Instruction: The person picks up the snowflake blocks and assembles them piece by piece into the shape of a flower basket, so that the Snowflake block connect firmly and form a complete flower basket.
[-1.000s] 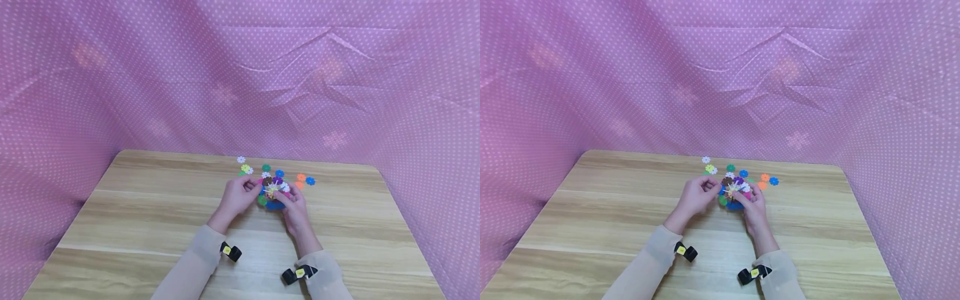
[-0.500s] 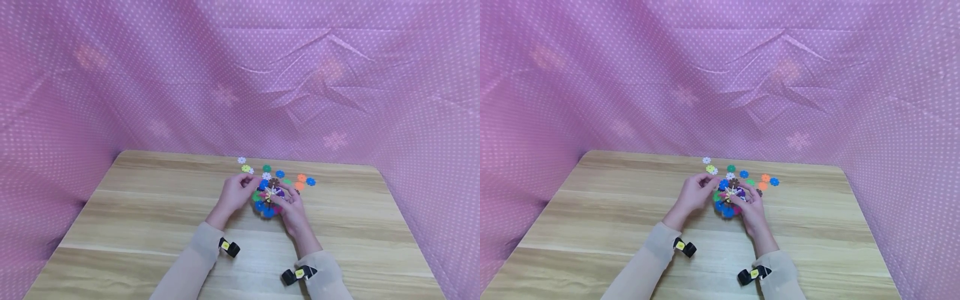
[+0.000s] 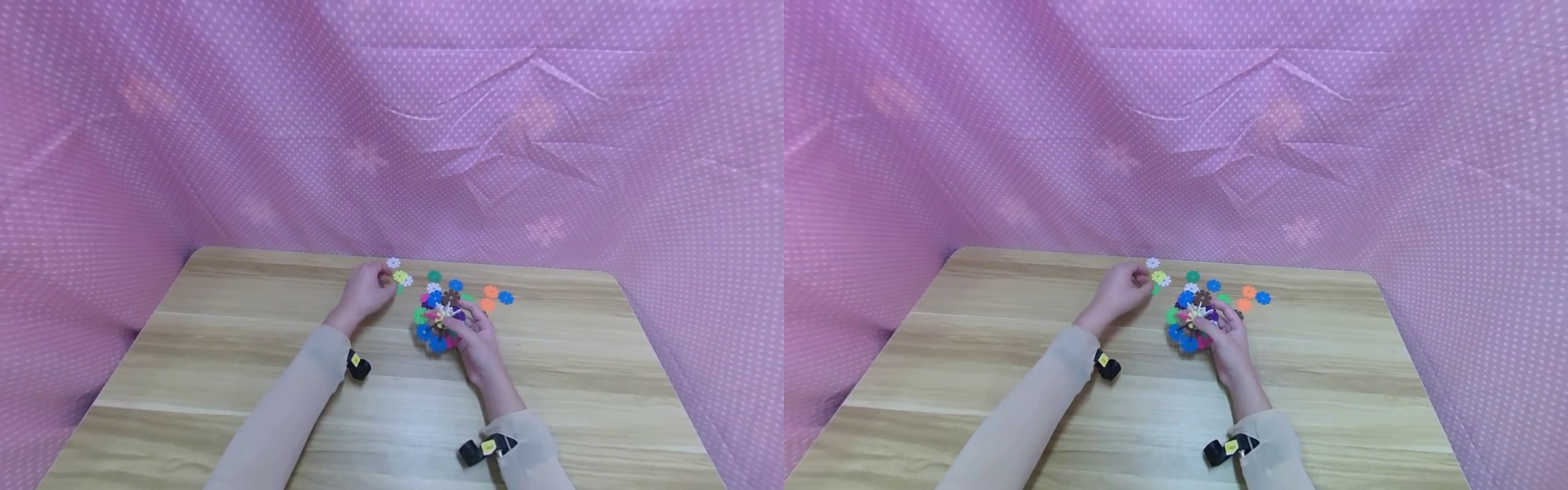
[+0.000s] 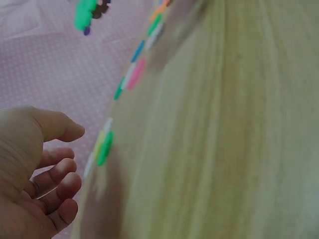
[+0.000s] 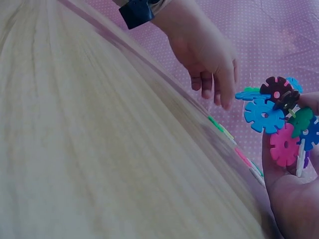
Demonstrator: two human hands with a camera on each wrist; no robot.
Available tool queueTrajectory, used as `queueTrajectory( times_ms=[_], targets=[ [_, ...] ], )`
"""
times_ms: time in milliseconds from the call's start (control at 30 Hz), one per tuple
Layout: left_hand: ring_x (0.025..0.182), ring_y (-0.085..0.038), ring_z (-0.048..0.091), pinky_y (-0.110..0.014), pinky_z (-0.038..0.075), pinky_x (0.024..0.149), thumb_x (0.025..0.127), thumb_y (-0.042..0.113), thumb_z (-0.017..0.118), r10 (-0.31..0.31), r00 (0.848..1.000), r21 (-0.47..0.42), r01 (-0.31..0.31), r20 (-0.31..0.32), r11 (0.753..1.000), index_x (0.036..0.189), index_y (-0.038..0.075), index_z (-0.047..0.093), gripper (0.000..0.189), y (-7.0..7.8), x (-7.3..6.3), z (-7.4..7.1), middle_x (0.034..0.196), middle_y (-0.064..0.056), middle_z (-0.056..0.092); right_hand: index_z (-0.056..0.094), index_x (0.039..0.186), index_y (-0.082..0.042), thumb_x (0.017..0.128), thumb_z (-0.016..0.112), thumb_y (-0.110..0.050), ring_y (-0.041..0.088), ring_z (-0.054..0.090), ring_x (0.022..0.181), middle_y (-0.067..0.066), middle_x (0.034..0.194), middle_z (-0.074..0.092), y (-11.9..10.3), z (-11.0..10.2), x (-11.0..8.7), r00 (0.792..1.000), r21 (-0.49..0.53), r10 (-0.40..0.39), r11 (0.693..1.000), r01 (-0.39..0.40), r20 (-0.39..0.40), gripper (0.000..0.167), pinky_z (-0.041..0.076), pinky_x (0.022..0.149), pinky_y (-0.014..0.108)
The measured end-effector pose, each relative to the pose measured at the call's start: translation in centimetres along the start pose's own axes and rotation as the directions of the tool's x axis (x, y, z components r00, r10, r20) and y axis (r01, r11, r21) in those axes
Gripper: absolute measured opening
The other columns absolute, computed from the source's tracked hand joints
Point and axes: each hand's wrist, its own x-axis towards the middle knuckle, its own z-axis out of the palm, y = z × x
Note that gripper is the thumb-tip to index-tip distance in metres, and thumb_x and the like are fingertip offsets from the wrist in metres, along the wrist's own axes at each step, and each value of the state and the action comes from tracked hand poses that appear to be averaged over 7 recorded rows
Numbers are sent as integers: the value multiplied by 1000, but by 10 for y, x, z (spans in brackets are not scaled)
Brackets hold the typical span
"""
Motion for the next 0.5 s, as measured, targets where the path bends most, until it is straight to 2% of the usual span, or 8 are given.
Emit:
queueTrajectory(
  times_ms=[233,400,500],
  targets=[
    [104,-27,65,-45,57,101,94,25,85,-23,999,25,22,24,999,122,2,77,37,-8,-1,11,109,-10,72,64,131,-12,97,74,5,14,73,101,1,111,77,2,-1,1,1000,-7,-9,1000,9,24,39,62,92,27],
    [110,-29,67,-46,56,105,94,19,86,-28,999,18,27,30,999,121,2,78,33,-8,-5,15,116,-12,74,60,136,-12,97,73,5,13,73,100,0,113,75,4,-4,1,999,-29,-8,1000,10,45,44,62,92,26],
    [107,-28,67,-45,57,103,91,15,87,-37,999,5,37,30,999,118,3,78,30,-7,-7,17,113,-11,73,60,135,-11,98,71,5,12,73,100,0,111,75,5,-6,1,999,-30,-14,999,15,49,42,62,92,26]
  ],
)
